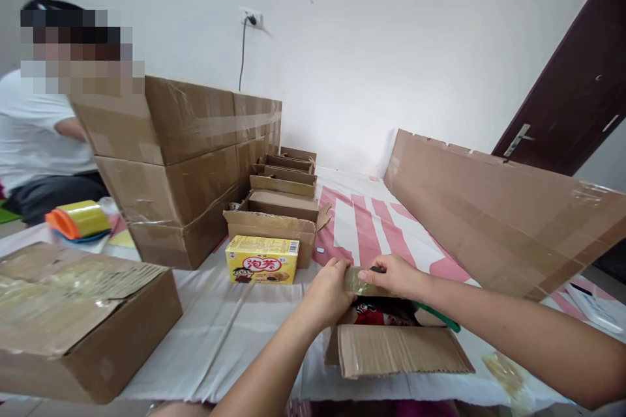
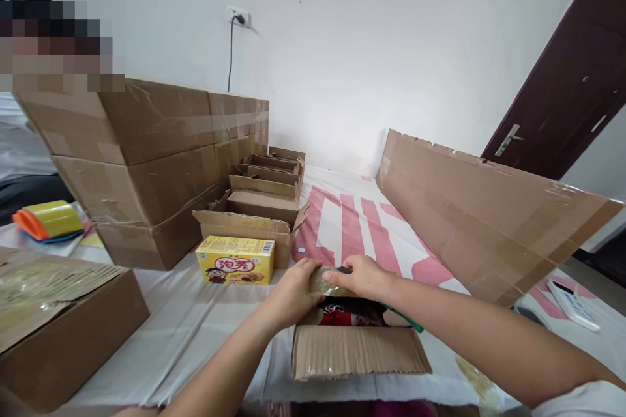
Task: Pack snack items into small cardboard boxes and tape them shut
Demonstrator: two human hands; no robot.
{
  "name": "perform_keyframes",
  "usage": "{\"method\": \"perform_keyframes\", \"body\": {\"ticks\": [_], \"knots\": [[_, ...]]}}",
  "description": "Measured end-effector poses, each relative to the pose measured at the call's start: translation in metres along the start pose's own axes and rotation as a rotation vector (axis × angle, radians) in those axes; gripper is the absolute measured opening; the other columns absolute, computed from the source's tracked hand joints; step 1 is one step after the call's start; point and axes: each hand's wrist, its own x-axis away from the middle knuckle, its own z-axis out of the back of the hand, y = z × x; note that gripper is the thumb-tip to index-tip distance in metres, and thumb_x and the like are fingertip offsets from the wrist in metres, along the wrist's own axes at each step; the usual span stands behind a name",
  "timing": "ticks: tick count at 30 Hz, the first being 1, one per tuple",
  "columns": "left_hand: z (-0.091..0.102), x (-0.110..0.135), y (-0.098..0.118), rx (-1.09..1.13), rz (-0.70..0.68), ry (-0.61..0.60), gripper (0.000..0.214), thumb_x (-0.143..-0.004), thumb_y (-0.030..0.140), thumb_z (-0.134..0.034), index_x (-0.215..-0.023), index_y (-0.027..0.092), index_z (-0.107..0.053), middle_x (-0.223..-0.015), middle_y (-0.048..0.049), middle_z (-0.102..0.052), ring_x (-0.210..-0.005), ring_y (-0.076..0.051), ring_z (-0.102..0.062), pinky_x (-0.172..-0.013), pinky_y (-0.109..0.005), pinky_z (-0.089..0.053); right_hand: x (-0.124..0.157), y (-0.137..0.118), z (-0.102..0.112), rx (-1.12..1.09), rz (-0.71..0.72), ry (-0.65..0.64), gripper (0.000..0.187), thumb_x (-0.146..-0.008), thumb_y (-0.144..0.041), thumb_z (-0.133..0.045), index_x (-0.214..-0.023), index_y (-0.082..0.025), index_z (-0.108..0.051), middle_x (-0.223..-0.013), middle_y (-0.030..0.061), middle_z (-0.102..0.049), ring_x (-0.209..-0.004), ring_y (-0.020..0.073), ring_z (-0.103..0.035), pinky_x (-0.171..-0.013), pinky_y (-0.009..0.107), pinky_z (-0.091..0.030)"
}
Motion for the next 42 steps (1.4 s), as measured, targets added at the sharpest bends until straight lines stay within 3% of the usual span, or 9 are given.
{"method": "perform_keyframes", "body": {"ticks": [3, 9, 21, 26, 29, 32, 34, 39, 42], "knots": [[0.000, 0.000, 0.001, 0.009, -0.014, 0.009, 0.040, -0.066, 0.008, -0.064, -0.105, 0.015, -0.060, -0.109, -0.0100, -0.062, -0.101, -0.024, -0.061, -0.088, -0.033, -0.047, -0.003, -0.007, -0.006, 0.053, 0.004, -0.028, 0.030, -0.072, -0.046, -0.068, -0.074, -0.017, -0.063, -0.063, -0.0029, -0.059, -0.058, 0.0109, -0.050, -0.051, 0.021, -0.031], [-0.001, 0.000, 0.001, -0.003, -0.026, 0.021, 0.041, -0.066, 0.006, -0.060, -0.105, 0.015, -0.061, -0.108, -0.0095, -0.063, -0.101, -0.023, -0.062, -0.089, -0.032, -0.048, 0.001, -0.020, -0.018, 0.159, 0.052, 0.031, 0.008, -0.071, -0.020, -0.062, -0.077, -0.015, -0.065, -0.068, 0.0011, -0.064, -0.062, 0.0128, -0.051, -0.052, 0.022, -0.028], [-0.001, -0.001, -0.001, -0.001, -0.023, 0.001, 0.049, -0.066, 0.010, -0.062, -0.115, 0.015, -0.058, -0.116, -0.0119, -0.062, -0.108, -0.025, -0.061, -0.095, -0.035, -0.047, 0.026, -0.012, -0.012, 0.063, 0.403, -0.040, 0.007, -0.073, -0.014, -0.053, -0.076, -0.019, -0.057, -0.068, -0.0026, -0.057, -0.060, 0.0108, -0.047, -0.056, 0.021, -0.034], [0.000, 0.000, -0.002, 0.009, -0.030, -0.035, 0.055, -0.064, 0.011, -0.065, -0.118, 0.016, -0.057, -0.120, -0.0113, -0.060, -0.113, -0.026, -0.058, -0.099, -0.036, -0.044, 0.029, -0.009, 0.008, -0.009, 0.312, 0.108, 0.002, -0.075, -0.018, -0.052, -0.076, -0.020, -0.053, -0.066, -0.0032, -0.055, -0.061, 0.0117, -0.047, -0.058, 0.022, -0.036], [0.001, 0.001, -0.003, 0.036, -0.035, -0.057, 0.061, -0.062, 0.013, -0.068, -0.122, 0.014, -0.055, -0.124, -0.0126, -0.057, -0.116, -0.027, -0.056, -0.101, -0.035, -0.043, 0.024, 0.017, 0.040, -0.073, 0.231, 0.217, 0.005, -0.076, -0.025, -0.051, -0.075, -0.020, -0.050, -0.065, -0.0040, -0.053, -0.058, 0.0113, -0.045, -0.056, 0.022, -0.036], [0.002, 0.001, -0.006, 0.074, -0.046, -0.070, 0.064, -0.063, 0.013, -0.067, -0.125, 0.014, -0.054, -0.127, -0.0129, -0.056, -0.118, -0.026, -0.055, -0.103, -0.035, -0.042, 0.025, 0.067, 0.073, -0.004, 0.017, 0.305, 0.008, -0.075, -0.027, -0.052, -0.071, -0.020, -0.049, -0.065, -0.0036, -0.052, -0.056, 0.0106, -0.044, -0.054, 0.023, -0.035], [0.002, -0.001, -0.008, 0.108, -0.047, -0.058, 0.061, -0.065, 0.010, -0.063, -0.125, 0.015, -0.054, -0.128, -0.0121, -0.057, -0.118, -0.025, -0.055, -0.104, -0.035, -0.041, 0.033, 0.107, 0.079, 0.089, -0.175, 0.184, 0.005, -0.072, -0.022, -0.053, -0.068, -0.020, -0.050, -0.064, -0.0034, -0.053, -0.055, 0.0102, -0.045, -0.053, 0.023, -0.034], [-0.006, -0.009, -0.012, 0.284, -0.005, 0.018, 0.041, -0.077, 0.018, -0.060, -0.118, 0.017, -0.059, -0.120, -0.0102, -0.064, -0.114, -0.024, -0.058, -0.100, -0.037, -0.044, 0.080, 0.193, 0.022, 0.188, -0.359, -0.025, 0.016, -0.062, -0.009, -0.057, -0.053, -0.020, -0.051, -0.051, -0.0001, -0.057, -0.048, 0.0160, -0.053, -0.050, 0.027, -0.035], [-0.011, -0.013, -0.015, 0.391, 0.063, 0.051, 0.030, -0.083, 0.027, -0.055, -0.111, 0.017, -0.060, -0.111, -0.0090, -0.067, -0.104, -0.023, -0.063, -0.091, -0.036, -0.049, 0.103, 0.222, -0.019, 0.276, -0.391, -0.004, 0.018, -0.065, -0.008, -0.058, -0.053, -0.020, -0.053, -0.062, 0.0042, -0.065, -0.066, 0.0225, -0.063, -0.060, 0.030, -0.039]]}}
